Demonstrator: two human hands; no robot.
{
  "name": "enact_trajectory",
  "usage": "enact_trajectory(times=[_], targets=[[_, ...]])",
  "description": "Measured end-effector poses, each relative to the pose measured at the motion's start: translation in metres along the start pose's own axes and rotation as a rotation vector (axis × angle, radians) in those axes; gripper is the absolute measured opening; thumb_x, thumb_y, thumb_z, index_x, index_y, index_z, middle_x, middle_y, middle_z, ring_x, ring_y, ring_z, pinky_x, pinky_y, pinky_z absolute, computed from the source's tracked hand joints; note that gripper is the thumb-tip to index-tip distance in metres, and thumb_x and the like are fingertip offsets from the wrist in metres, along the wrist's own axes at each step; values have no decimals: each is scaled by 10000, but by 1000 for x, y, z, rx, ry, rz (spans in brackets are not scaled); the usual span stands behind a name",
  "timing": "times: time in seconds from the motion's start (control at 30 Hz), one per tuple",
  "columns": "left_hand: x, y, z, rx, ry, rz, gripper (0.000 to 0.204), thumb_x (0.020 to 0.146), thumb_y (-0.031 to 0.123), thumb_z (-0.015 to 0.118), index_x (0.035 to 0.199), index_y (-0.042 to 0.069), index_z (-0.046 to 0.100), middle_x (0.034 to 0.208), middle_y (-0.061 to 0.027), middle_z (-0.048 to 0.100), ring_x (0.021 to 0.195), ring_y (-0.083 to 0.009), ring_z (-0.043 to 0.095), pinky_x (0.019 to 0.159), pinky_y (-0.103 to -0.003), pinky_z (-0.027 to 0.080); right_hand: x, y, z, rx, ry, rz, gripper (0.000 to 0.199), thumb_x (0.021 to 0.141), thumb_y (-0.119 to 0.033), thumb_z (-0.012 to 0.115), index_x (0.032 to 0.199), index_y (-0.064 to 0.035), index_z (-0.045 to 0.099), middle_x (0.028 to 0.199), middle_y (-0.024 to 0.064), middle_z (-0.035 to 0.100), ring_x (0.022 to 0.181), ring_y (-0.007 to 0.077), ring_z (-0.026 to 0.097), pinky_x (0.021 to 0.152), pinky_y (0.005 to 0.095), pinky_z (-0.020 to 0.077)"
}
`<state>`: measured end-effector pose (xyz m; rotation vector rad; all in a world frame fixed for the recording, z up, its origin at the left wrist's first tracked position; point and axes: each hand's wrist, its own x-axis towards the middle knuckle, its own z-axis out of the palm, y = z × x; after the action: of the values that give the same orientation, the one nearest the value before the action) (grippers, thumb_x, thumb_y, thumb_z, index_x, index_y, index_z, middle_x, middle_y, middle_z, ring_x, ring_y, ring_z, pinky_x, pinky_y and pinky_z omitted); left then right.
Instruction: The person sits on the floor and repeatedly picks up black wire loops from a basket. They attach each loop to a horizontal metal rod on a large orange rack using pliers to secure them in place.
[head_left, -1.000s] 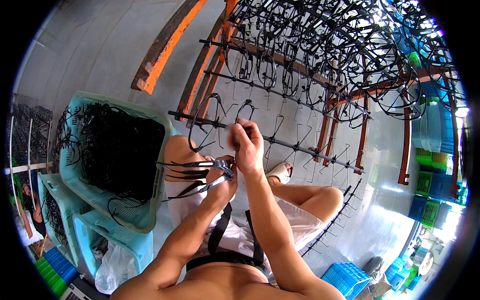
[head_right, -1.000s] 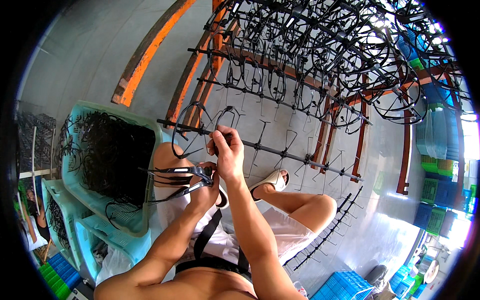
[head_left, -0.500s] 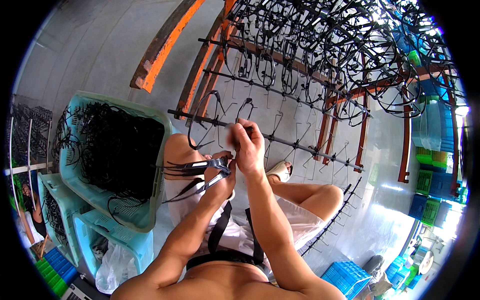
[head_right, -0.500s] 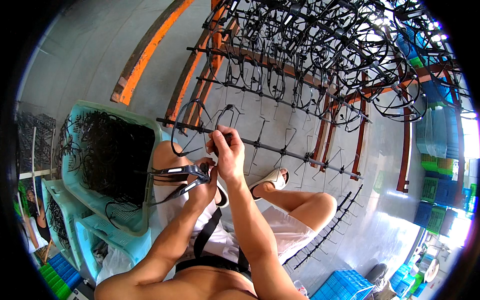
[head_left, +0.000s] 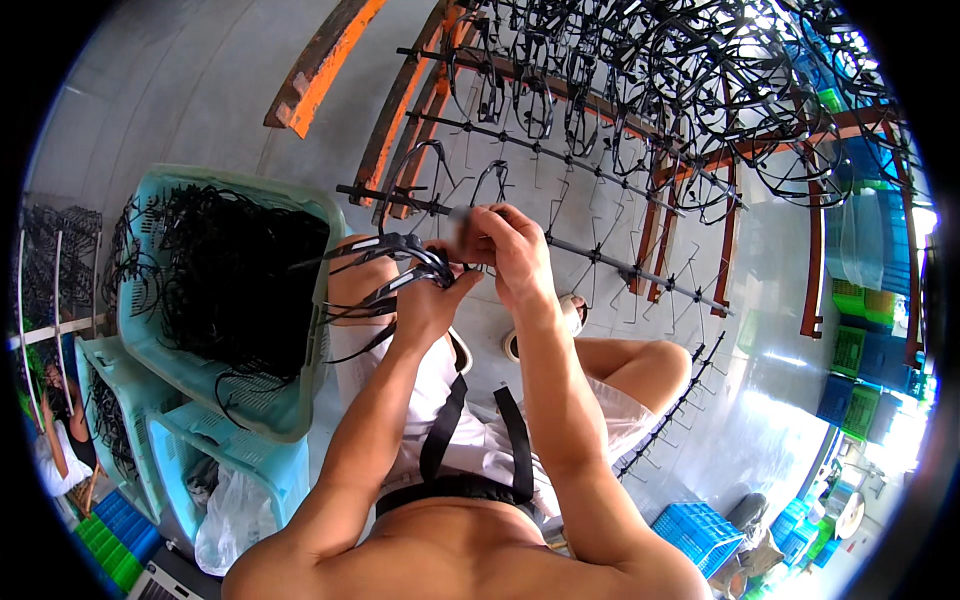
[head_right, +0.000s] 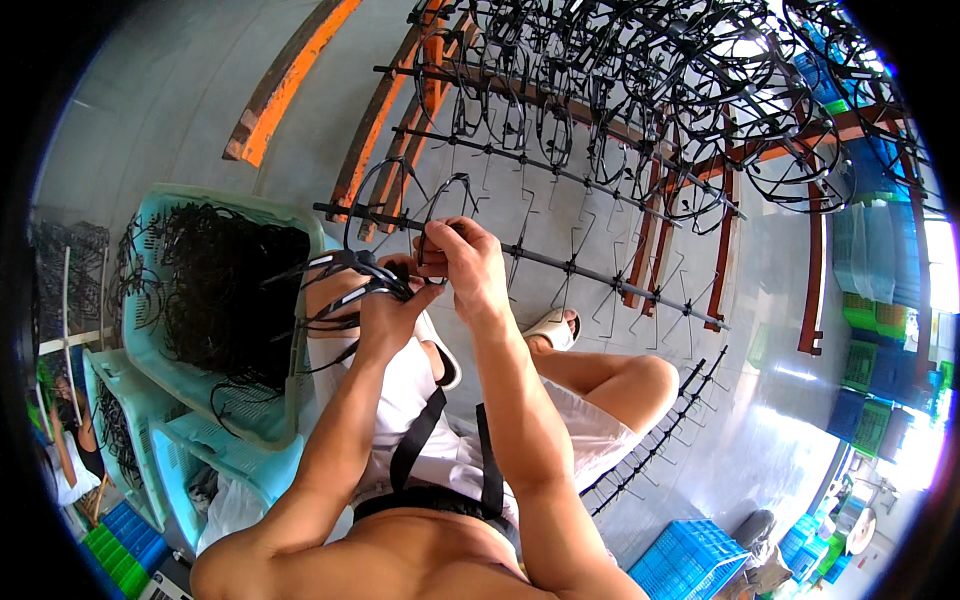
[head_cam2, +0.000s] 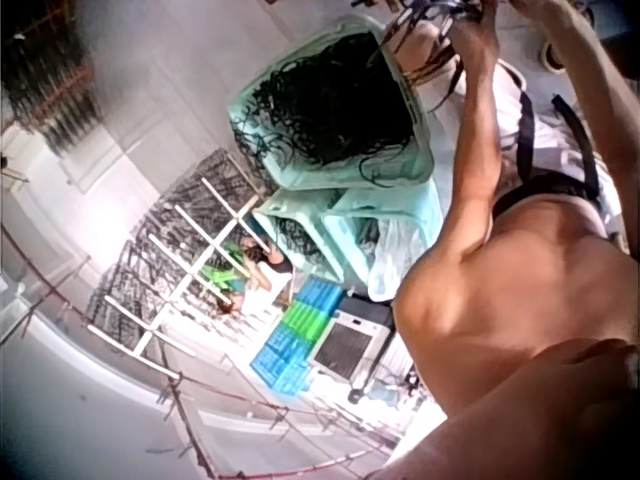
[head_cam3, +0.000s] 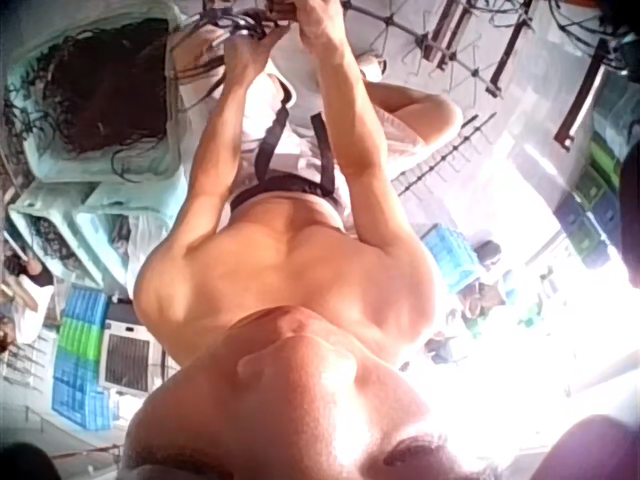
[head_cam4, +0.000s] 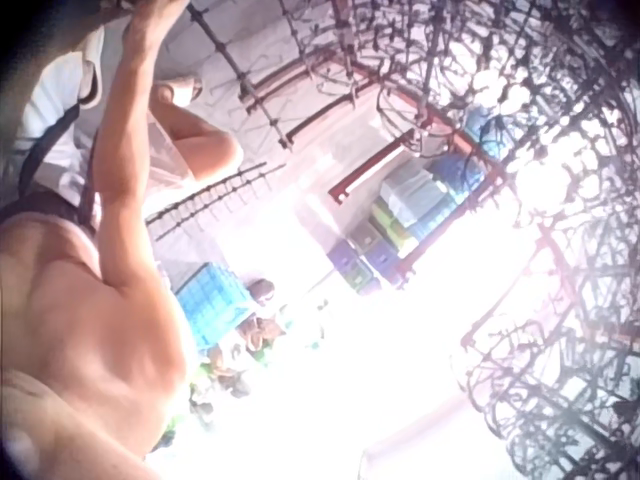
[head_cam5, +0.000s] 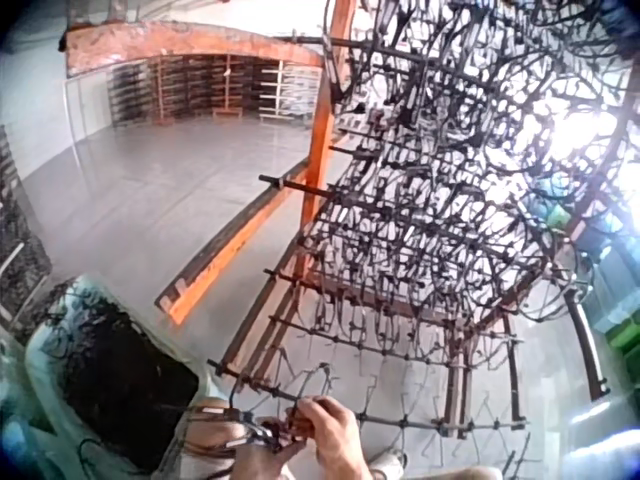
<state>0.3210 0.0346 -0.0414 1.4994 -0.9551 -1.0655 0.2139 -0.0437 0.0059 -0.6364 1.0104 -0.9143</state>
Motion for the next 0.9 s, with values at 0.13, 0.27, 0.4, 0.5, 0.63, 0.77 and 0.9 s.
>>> enact_trajectory(times=[0.13,0.27,0.4,0.5,0.63,0.77,0.9], targets=[[3,-3,0,-15,-5,34,461,737,140,789,1062,-24,506,784,-21,601,698,-91,556,641,-230,463,-4,-3,1,-3,-24,68,226,869,-184,618,927,33,595,808,106,634,679,165,625,613,279,539],[8,-4,-4,-114,-60,15,363,738,97,761,982,-18,519,754,-17,583,682,-91,544,633,-234,457,-4,-1,3,11,16,70,152,892,-142,591,903,10,578,757,91,631,647,173,633,599,271,544],[9,1,-5,-82,-98,24,315,740,71,727,958,-8,514,745,-18,579,684,-89,545,640,-238,458,-4,1,4,24,-42,35,148,903,-139,584,901,9,573,817,125,652,665,189,647,581,268,541],[3,-4,-7,-64,-135,20,332,734,76,725,978,-7,516,795,-30,588,723,-104,558,672,-251,464,-4,2,7,-8,-68,25,151,905,-140,585,898,9,567,837,131,652,663,184,644,570,270,536],[0,2,-11,43,-180,87,373,732,80,726,1028,-7,515,869,-59,596,794,-138,579,718,-274,471,1,5,-1,19,-120,-6,159,905,-143,587,905,13,564,844,132,653,665,173,635,560,272,527],[-6,-8,-1,54,-94,134,491,701,36,724,1115,-4,462,895,-91,564,806,-228,583,739,-334,476,-1,7,2,40,-115,-42,171,902,-120,569,913,50,554,807,128,634,618,148,594,531,271,495],[-2,-34,-3,263,-22,319,523,708,-22,701,1169,-2,455,916,-51,548,817,-114,541,713,-251,468,-4,4,7,-28,-73,-54,187,901,-138,578,928,46,563,810,106,633,655,140,596,581,264,510]])
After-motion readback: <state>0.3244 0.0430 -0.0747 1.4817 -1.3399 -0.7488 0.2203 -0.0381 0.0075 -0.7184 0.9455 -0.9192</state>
